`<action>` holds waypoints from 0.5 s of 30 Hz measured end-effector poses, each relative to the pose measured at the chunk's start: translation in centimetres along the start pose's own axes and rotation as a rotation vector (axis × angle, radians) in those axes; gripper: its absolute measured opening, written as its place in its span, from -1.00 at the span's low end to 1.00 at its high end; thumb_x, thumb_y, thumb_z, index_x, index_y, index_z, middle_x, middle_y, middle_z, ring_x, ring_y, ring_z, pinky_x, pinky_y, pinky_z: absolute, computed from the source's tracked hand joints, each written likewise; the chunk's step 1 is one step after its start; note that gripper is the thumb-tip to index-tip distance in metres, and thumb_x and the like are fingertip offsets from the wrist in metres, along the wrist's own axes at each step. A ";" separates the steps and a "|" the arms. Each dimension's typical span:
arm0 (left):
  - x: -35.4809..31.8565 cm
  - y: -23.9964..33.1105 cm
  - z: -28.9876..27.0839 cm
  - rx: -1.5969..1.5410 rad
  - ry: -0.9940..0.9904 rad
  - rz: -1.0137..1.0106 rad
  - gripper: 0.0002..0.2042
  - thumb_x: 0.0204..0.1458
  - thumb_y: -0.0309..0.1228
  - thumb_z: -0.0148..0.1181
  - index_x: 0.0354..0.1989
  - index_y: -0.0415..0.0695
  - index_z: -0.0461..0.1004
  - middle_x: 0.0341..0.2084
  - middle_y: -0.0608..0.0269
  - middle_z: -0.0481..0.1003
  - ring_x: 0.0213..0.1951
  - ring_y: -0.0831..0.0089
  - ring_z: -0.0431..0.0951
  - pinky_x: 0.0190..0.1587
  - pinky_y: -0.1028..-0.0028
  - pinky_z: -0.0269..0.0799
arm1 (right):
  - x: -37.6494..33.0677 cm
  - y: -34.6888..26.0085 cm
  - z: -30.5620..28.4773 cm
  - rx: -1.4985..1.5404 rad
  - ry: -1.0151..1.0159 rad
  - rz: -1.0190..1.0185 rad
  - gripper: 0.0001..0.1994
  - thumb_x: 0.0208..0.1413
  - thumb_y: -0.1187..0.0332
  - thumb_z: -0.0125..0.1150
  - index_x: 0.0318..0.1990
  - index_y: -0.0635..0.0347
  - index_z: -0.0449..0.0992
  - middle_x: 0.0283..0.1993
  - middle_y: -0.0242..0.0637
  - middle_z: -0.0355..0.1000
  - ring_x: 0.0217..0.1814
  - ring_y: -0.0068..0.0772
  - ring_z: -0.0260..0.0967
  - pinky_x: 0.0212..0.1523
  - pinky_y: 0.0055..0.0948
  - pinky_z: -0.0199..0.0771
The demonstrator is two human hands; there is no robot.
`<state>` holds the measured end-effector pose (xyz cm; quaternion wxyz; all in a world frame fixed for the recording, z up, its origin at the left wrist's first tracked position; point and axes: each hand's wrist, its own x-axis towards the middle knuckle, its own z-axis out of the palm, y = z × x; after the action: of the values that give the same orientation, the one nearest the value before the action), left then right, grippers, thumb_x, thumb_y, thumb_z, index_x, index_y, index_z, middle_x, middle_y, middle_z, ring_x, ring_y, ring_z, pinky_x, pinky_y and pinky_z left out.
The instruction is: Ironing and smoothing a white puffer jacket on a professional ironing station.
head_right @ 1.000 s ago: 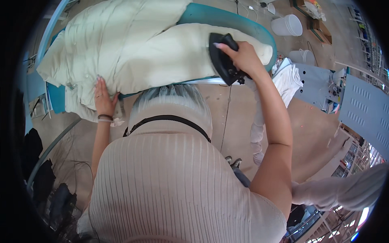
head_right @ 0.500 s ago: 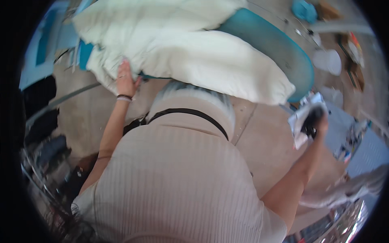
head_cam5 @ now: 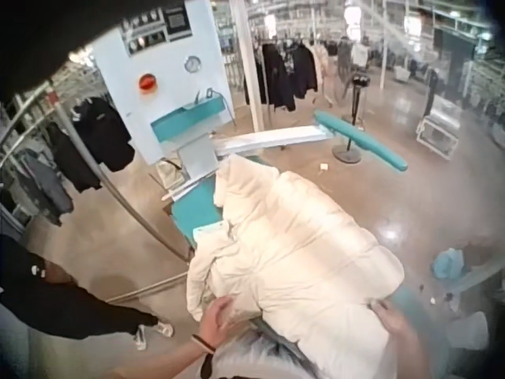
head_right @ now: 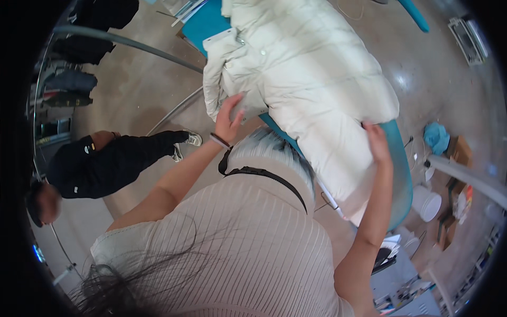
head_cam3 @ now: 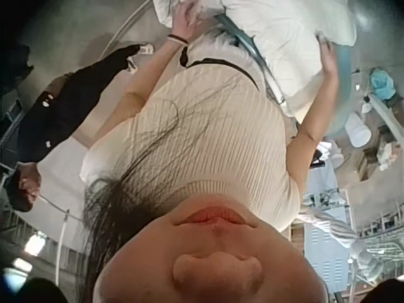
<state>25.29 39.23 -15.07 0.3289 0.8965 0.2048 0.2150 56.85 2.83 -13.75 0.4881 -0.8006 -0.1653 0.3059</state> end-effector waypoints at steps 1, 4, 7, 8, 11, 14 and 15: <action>-0.5 0.2 -0.1 -0.254 0.166 -0.311 -0.42 0.01 -0.20 0.25 0.18 -0.19 0.26 0.09 0.02 0.37 0.08 0.18 0.40 0.11 0.24 0.30 | 0.6 -3.3 3.6 -0.043 -0.015 -0.077 -0.62 0.23 0.11 0.04 -0.27 0.35 0.51 -0.37 -0.29 0.49 -0.33 -0.47 0.35 -0.27 -0.48 0.32; 2.5 -2.2 -0.9 -0.486 0.251 -0.699 -0.54 0.07 -0.17 0.19 0.05 -0.21 0.36 -0.07 0.12 0.48 -0.07 0.28 0.49 -0.01 0.29 0.38 | 0.5 -6.6 5.2 -0.455 -0.179 0.089 -0.68 0.18 0.23 0.14 -0.43 0.37 0.47 -0.53 -0.17 0.40 -0.44 -0.45 0.32 -0.41 -0.35 0.28; 7.2 -5.7 -1.5 -0.397 0.090 -0.886 -0.59 0.12 -0.09 0.13 -0.11 -0.23 0.46 -0.26 0.22 0.56 -0.25 0.37 0.55 -0.15 0.32 0.44 | -2.0 -5.4 4.6 -0.649 -0.277 -0.052 -0.61 0.17 0.20 0.13 -0.53 0.39 0.42 -0.59 0.04 0.33 -0.59 -0.27 0.23 -0.51 -0.21 0.21; 9.0 -5.9 -0.8 -0.316 0.055 -0.635 -0.57 0.06 -0.01 0.14 -0.25 -0.21 0.47 -0.39 0.15 0.54 -0.32 0.25 0.54 -0.20 0.26 0.44 | -3.4 -5.8 4.6 -0.746 -0.330 -0.064 -0.60 0.17 0.18 0.14 -0.53 0.40 0.40 -0.59 0.05 0.32 -0.62 -0.27 0.13 -0.53 -0.21 0.17; 11.5 -5.8 -0.9 -0.123 -0.041 -0.316 -0.56 -0.01 0.05 0.17 -0.37 -0.17 0.49 -0.51 0.07 0.52 -0.40 0.11 0.54 -0.27 0.20 0.44 | -7.0 -8.5 6.0 -0.943 -0.528 -0.118 -0.68 0.10 0.20 0.17 -0.48 0.34 0.46 -0.47 0.12 0.39 -0.49 0.04 0.36 -0.44 -0.16 0.30; 11.7 -3.2 -3.2 0.094 -0.182 -0.174 -0.58 -0.04 0.03 0.19 -0.34 -0.14 0.51 -0.49 0.06 0.52 -0.38 0.08 0.54 -0.28 0.18 0.43 | -7.8 -18.1 7.3 -1.130 -0.591 -0.115 -0.75 0.05 0.23 0.20 -0.42 0.27 0.51 -0.42 0.04 0.46 -0.41 0.03 0.43 -0.36 -0.16 0.36; 10.9 -1.5 -4.2 0.153 -0.288 -0.136 -0.62 -0.07 -0.02 0.21 -0.35 -0.13 0.51 -0.48 0.05 0.52 -0.36 0.07 0.53 -0.29 0.17 0.43 | -7.7 -21.1 7.6 -1.231 -0.599 -0.124 -0.80 0.03 0.26 0.22 -0.37 0.24 0.52 -0.40 -0.02 0.49 -0.39 -0.01 0.45 -0.33 -0.17 0.39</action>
<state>31.77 47.89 -10.47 0.2995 0.9245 0.2314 0.0451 46.75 13.58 4.85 -0.1058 -0.8020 -0.4823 0.3361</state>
